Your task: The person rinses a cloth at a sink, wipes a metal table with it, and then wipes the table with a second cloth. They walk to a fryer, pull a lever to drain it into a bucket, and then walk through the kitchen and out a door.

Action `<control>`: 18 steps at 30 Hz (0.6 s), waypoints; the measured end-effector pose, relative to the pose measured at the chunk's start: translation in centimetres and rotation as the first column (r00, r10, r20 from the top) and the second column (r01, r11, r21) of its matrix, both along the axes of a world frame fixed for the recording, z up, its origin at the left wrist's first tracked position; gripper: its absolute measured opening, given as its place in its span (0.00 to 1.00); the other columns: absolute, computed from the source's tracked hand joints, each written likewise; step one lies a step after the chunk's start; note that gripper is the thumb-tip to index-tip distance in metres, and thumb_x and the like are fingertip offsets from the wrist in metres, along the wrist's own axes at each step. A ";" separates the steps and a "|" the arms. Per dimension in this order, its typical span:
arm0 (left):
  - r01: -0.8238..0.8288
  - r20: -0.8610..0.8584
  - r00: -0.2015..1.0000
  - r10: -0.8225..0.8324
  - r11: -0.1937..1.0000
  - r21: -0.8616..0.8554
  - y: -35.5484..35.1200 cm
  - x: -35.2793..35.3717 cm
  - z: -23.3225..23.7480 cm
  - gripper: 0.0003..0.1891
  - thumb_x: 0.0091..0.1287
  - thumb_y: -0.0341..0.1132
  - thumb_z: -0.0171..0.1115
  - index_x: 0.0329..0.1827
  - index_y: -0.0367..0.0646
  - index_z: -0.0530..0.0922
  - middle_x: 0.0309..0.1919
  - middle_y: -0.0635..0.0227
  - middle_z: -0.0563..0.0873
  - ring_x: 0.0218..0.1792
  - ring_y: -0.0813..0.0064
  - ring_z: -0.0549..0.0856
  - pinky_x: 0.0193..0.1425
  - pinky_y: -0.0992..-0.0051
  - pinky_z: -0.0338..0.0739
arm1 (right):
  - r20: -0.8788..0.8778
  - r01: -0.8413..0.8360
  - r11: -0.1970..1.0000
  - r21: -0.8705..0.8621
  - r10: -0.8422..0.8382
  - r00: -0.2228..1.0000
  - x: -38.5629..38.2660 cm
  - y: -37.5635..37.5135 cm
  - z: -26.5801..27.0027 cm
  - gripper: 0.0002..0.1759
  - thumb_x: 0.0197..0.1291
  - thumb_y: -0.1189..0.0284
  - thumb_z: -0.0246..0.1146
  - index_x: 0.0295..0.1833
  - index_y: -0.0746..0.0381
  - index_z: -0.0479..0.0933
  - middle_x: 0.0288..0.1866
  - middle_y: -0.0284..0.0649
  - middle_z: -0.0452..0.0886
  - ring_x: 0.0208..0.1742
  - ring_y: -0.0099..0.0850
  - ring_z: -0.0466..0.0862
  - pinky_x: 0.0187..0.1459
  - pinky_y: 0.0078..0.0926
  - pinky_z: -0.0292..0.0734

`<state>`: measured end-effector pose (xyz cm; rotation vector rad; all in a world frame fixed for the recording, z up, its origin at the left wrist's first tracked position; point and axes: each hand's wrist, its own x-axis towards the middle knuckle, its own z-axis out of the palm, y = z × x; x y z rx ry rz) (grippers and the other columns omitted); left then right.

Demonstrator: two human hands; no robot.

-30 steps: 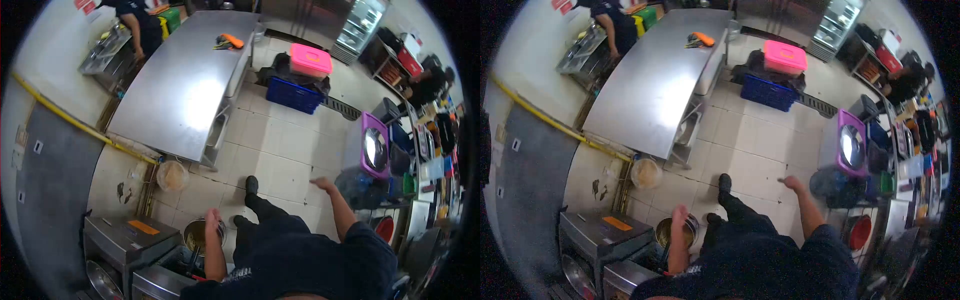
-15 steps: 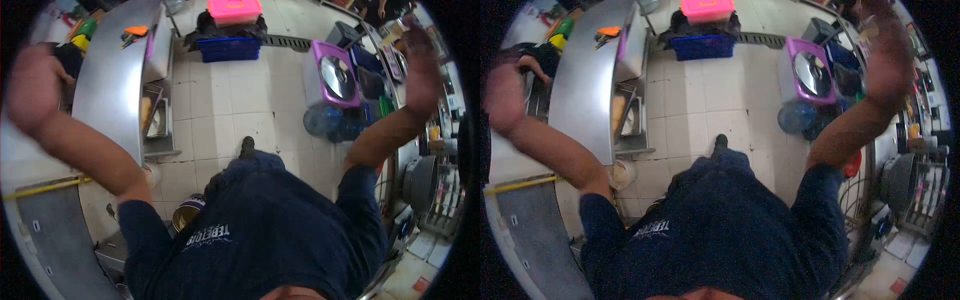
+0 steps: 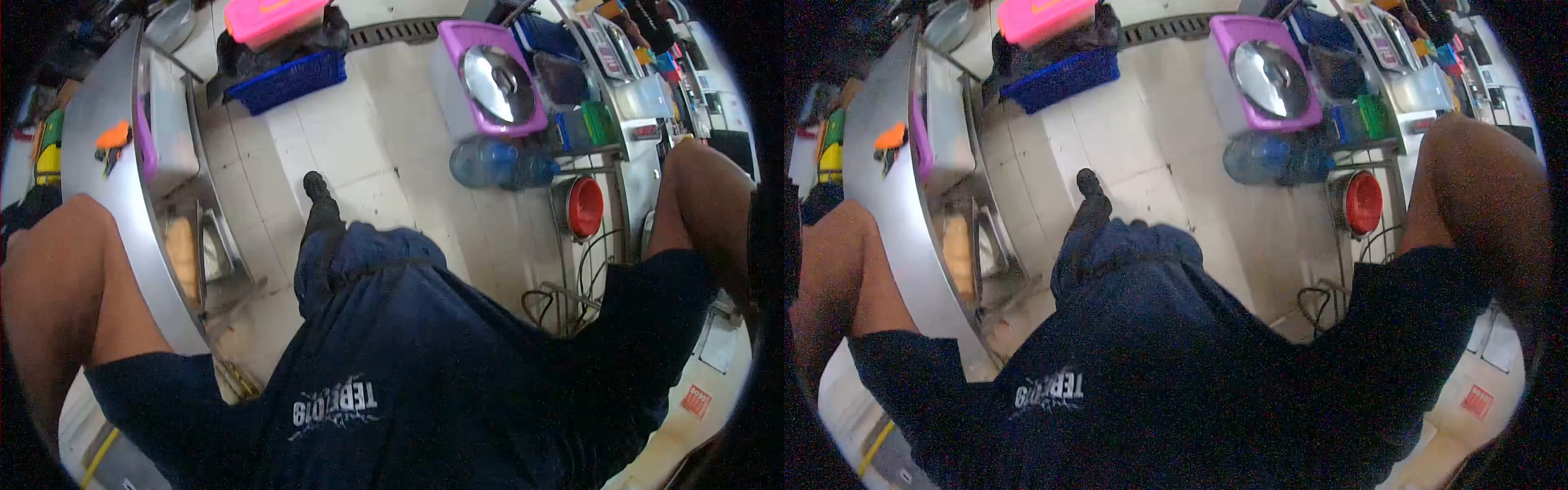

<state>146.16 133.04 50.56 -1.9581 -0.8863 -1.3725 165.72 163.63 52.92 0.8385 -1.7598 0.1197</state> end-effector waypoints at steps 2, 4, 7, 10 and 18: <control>0.012 -0.029 1.000 -0.012 1.000 0.004 2.2 -2.9 -0.1 0.18 0.69 0.44 0.51 0.49 0.38 0.74 0.47 0.63 0.79 0.52 0.69 0.76 0.63 0.68 0.65 | -0.032 0.012 1.000 0.009 -0.012 0.999 -2.5 1.4 0.0 0.19 0.66 0.65 0.48 0.54 0.61 0.76 0.48 0.42 0.78 0.56 0.38 0.74 0.57 0.39 0.65; 0.032 -0.060 0.998 -0.031 0.999 0.004 4.3 -6.2 -0.1 0.18 0.69 0.45 0.51 0.49 0.38 0.74 0.47 0.63 0.79 0.51 0.70 0.76 0.63 0.68 0.66 | -0.071 0.032 0.999 0.008 -0.031 0.997 -5.0 2.9 -0.1 0.19 0.66 0.64 0.47 0.54 0.61 0.75 0.49 0.42 0.78 0.56 0.38 0.74 0.58 0.39 0.64; 0.081 -0.108 0.991 -0.081 0.997 -0.001 7.6 -11.6 0.1 0.18 0.68 0.45 0.52 0.48 0.38 0.74 0.46 0.63 0.79 0.51 0.70 0.77 0.63 0.68 0.66 | -0.123 0.072 0.997 0.011 -0.070 0.990 -8.5 4.8 -0.3 0.20 0.66 0.63 0.47 0.55 0.61 0.75 0.50 0.42 0.77 0.57 0.38 0.73 0.58 0.40 0.63; 0.137 -0.134 0.982 -0.134 0.991 0.009 11.4 -17.1 0.6 0.19 0.68 0.46 0.52 0.48 0.37 0.75 0.46 0.63 0.80 0.50 0.70 0.77 0.62 0.67 0.66 | -0.148 0.140 0.990 0.012 -0.136 0.979 -12.3 6.7 -0.3 0.20 0.66 0.62 0.46 0.55 0.61 0.75 0.51 0.42 0.77 0.57 0.38 0.73 0.59 0.40 0.63; 0.247 -0.190 0.952 -0.242 0.969 0.006 22.1 -28.6 3.4 0.20 0.67 0.47 0.54 0.46 0.37 0.75 0.44 0.63 0.81 0.49 0.70 0.78 0.62 0.67 0.67 | -0.212 0.298 0.954 0.013 -0.289 0.934 -19.6 11.6 0.5 0.22 0.67 0.60 0.44 0.56 0.61 0.74 0.54 0.42 0.76 0.59 0.39 0.72 0.61 0.41 0.61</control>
